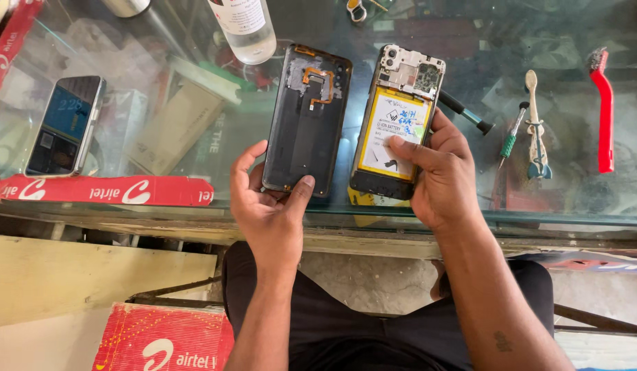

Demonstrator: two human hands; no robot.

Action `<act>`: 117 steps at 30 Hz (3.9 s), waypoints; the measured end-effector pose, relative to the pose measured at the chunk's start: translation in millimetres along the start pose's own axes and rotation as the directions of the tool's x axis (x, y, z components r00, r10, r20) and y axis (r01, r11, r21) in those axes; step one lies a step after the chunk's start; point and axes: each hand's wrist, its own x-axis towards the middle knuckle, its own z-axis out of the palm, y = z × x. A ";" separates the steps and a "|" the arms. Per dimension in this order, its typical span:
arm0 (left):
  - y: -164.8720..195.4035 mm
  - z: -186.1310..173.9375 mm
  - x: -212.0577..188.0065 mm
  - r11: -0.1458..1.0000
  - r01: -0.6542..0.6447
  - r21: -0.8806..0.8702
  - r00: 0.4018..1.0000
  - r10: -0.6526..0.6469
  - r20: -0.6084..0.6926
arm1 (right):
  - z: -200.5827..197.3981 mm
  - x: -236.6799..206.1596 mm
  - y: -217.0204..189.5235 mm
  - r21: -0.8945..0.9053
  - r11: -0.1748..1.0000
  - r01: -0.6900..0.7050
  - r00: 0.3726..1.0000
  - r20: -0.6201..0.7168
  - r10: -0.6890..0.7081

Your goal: The person disassembles a smartphone by prying open the back cover, removing screws, and detaching the battery. They then handle the display assembly and use tweezers to manipulate small components inside the phone.

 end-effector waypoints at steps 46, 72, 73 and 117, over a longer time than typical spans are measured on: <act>-6.7 45.0 30.6 0.980 0.115 0.163 0.906 -0.171 0.386 | -23.0 -7.1 -7.1 0.001 0.995 0.100 0.995 0.002 -0.100; -6.4 43.1 25.2 0.982 0.161 0.101 0.916 -0.186 0.356 | -23.0 -24.4 -31.9 -0.682 0.720 0.128 0.986 0.164 -0.020; -7.3 43.2 25.1 0.983 0.156 0.096 0.915 -0.180 0.362 | -22.4 -23.5 -32.5 -0.677 0.724 0.133 0.979 0.204 0.011; -8.6 52.8 31.4 0.658 0.647 -0.384 0.700 -0.314 0.642 | -58.3 4.0 -40.0 -0.907 -0.347 0.240 0.747 0.401 -0.530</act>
